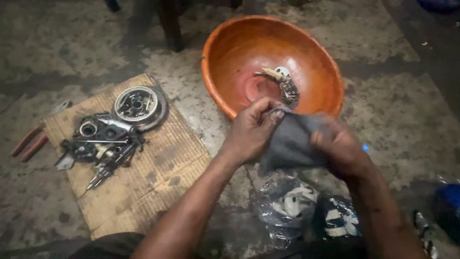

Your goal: The person sits on the floor and cleans various small mechanical parts, including gears and cylindrical components, using a grey cloth. They wipe each part individually and place them into an orange plastic basin. A screwdriver is used briefly to clean a small hole in one of the parts.

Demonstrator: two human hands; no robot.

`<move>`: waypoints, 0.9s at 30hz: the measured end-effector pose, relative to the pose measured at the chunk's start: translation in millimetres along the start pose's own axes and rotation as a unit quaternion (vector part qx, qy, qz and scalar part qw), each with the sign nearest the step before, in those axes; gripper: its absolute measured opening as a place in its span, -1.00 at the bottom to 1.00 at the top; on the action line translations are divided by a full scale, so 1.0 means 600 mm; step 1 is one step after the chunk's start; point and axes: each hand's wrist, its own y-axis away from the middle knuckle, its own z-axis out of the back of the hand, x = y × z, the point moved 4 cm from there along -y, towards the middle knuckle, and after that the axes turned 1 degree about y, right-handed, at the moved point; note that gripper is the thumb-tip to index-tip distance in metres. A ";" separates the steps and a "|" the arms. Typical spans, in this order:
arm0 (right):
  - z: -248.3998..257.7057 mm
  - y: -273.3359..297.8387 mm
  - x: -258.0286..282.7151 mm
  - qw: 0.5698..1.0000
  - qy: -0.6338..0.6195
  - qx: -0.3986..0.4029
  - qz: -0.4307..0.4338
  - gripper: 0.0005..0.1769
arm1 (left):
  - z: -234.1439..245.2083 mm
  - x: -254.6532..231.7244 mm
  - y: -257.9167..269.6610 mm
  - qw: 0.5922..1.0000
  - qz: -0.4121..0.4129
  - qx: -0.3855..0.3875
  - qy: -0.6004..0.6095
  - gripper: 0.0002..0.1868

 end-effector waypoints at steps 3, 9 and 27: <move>-0.015 0.008 -0.031 0.909 0.319 0.114 -0.245 -0.36 | 0.022 -0.027 0.001 0.994 -0.049 -0.090 -0.032 -0.80; -0.018 0.012 0.003 0.980 0.062 0.163 -0.090 -0.30 | 0.113 -0.011 -0.020 0.967 0.112 -0.138 -0.180 -0.59; 0.016 0.000 -0.005 0.998 -0.037 0.044 -0.016 -0.60 | 0.551 0.057 0.150 0.631 0.274 -0.208 -0.696 -0.15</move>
